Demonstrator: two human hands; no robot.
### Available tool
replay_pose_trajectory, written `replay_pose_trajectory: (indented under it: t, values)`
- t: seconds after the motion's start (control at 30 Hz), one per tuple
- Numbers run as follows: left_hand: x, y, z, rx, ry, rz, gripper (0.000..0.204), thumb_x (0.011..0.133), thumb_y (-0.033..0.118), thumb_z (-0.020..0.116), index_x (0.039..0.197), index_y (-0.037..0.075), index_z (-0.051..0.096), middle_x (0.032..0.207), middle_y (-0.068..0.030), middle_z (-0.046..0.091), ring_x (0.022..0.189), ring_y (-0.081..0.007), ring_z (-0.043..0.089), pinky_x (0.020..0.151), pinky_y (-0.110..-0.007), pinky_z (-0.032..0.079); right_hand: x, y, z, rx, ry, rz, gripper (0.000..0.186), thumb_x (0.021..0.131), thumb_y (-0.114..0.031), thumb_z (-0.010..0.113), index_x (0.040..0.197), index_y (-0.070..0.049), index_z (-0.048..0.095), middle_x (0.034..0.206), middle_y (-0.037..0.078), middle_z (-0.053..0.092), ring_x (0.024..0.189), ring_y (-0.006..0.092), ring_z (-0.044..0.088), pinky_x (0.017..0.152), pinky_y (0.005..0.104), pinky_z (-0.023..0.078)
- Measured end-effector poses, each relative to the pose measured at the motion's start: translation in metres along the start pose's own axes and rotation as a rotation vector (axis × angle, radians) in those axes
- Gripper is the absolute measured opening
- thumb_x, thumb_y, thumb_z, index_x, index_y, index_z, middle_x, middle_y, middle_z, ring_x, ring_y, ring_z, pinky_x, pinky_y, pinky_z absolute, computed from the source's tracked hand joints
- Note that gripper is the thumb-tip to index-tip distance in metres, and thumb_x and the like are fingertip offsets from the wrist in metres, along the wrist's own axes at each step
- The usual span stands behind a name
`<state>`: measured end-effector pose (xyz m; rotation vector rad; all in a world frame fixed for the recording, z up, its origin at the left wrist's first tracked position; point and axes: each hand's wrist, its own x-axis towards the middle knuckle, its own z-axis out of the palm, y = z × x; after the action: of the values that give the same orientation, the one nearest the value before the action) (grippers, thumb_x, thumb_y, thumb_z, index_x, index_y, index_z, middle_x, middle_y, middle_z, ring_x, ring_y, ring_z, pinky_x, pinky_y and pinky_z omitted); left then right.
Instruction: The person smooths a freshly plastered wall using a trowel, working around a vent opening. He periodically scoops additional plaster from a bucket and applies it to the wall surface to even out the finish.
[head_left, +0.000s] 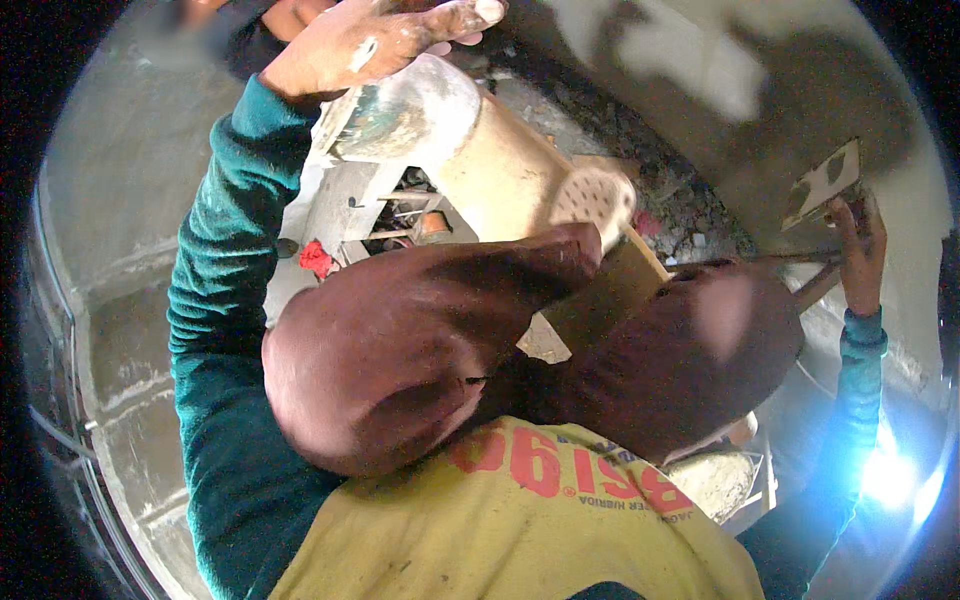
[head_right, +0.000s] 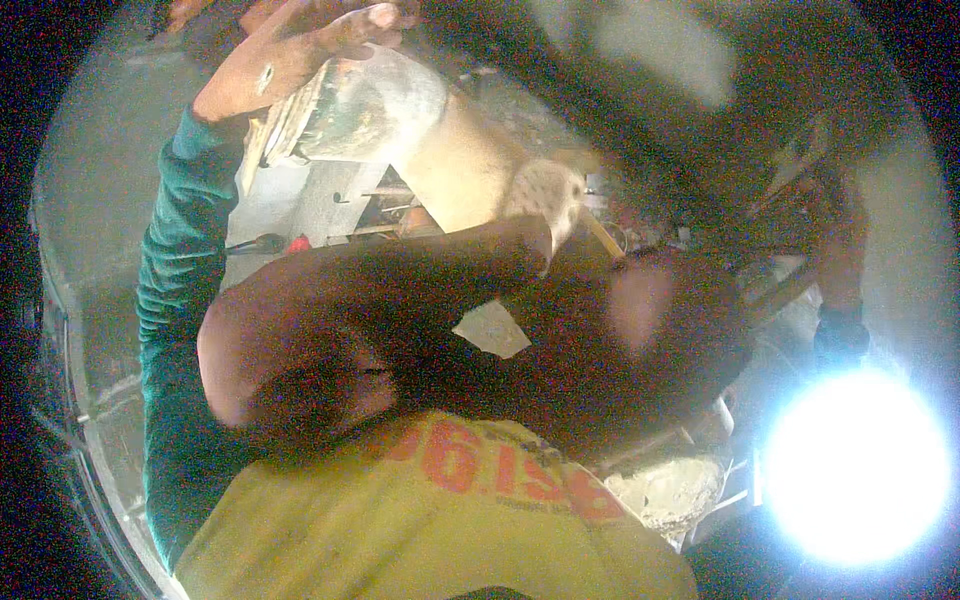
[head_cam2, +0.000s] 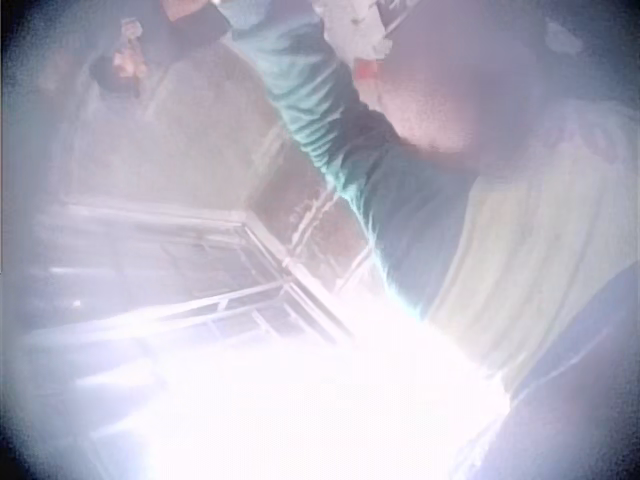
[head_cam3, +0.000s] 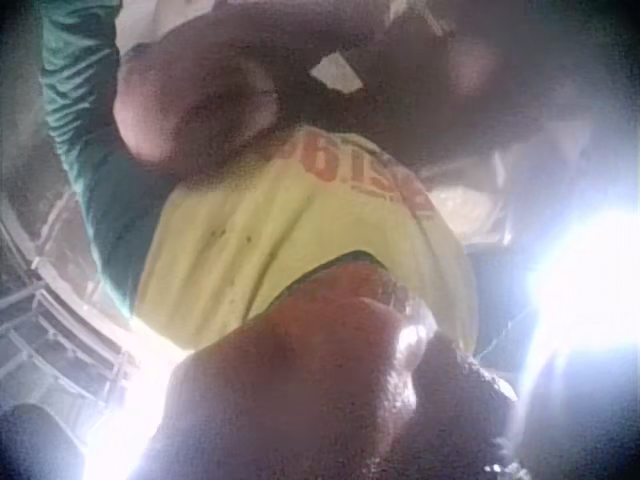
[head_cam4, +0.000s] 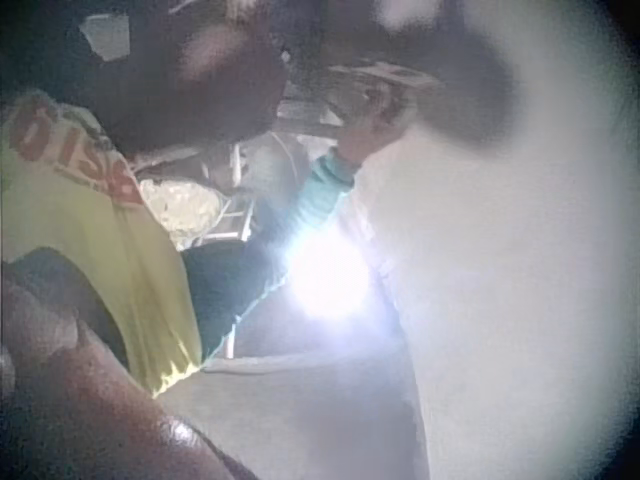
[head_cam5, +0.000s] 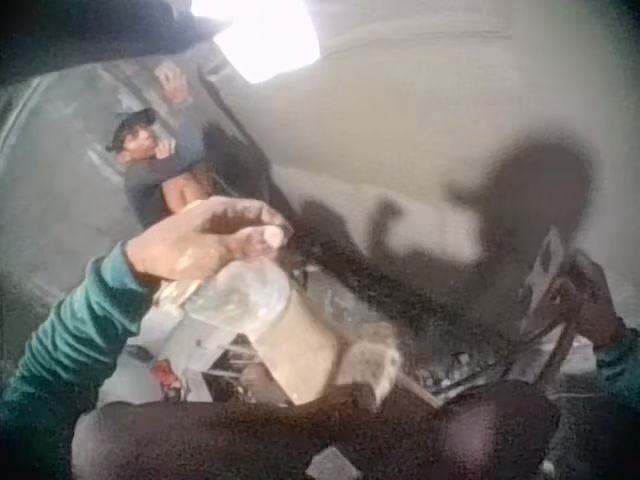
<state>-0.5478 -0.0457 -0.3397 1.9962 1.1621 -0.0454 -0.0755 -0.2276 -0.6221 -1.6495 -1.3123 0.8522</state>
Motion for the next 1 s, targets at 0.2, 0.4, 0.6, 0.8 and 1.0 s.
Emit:
replay_pose_trajectory:
  t: [0.2, 0.4, 0.6, 0.8, 1.0]
  values:
    - [-0.054, -0.06, -0.025, -0.081, 0.387, 0.015, 0.046, 0.105, 0.037, 0.062, 0.13, -0.001, 0.064, 0.116, -0.0078, 0.071, 0.11, -0.0169, 0.066, 0.096, -0.032, 0.052, 0.021, 0.027, -0.026, -0.047, -0.069, -0.043, 0.046, 0.106, -0.015, 0.06, 0.148, 0.0, 0.049, 0.133, 0.012, 0.062, 0.115, 0.0201, 0.061, 0.101, 0.0347, 0.049]
    - [-0.084, -0.128, -0.026, -0.295, 0.573, 0.011, 0.03, 0.103, 0.026, 0.066, 0.121, 0.003, 0.072, 0.111, -0.0036, 0.072, 0.103, -0.0147, 0.065, 0.096, -0.032, 0.051, 0.004, 0.041, -0.041, -0.284, 0.099, 0.138, 0.05, 0.105, -0.026, 0.064, 0.146, 0.001, 0.051, 0.131, 0.01, 0.063, 0.115, 0.0165, 0.059, 0.099, 0.0317, 0.047]
    - [-0.043, -0.158, -0.009, -0.473, 0.56, 0.571, 0.02, 0.094, 0.016, 0.072, 0.108, 0.003, 0.072, 0.107, -0.0146, 0.072, 0.097, -0.0296, 0.07, 0.084, -0.041, 0.056, 0.045, -0.057, -0.017, -0.476, 0.087, 0.23, 0.06, 0.103, -0.032, 0.065, 0.149, 0.003, 0.048, 0.145, 0.014, 0.055, 0.13, 0.0258, 0.05, 0.11, 0.0356, 0.036]
    - [-0.031, -0.169, -0.004, -0.907, 0.46, 0.968, 0.014, 0.088, 0.013, 0.074, 0.097, 0.004, 0.069, 0.097, -0.0142, 0.067, 0.093, -0.0309, 0.068, 0.079, -0.043, 0.056, 0.101, -0.124, 0.016, -0.457, 0.056, 0.179, 0.049, 0.106, -0.032, 0.06, 0.14, 0.004, 0.055, 0.133, 0.012, 0.063, 0.115, 0.0225, 0.058, 0.104, 0.034, 0.042]
    - [-0.047, -0.211, -0.019, -1.274, 0.486, 0.917, 0.021, 0.092, 0.025, 0.075, 0.106, 0.009, 0.076, 0.108, -0.0127, 0.071, 0.095, -0.0318, 0.069, 0.081, -0.042, 0.056, 0.143, -0.15, 0.064, -0.427, -0.05, 0.184, 0.046, 0.106, -0.031, 0.061, 0.137, 0.003, 0.057, 0.129, 0.015, 0.064, 0.112, 0.0241, 0.066, 0.101, 0.037, 0.048]
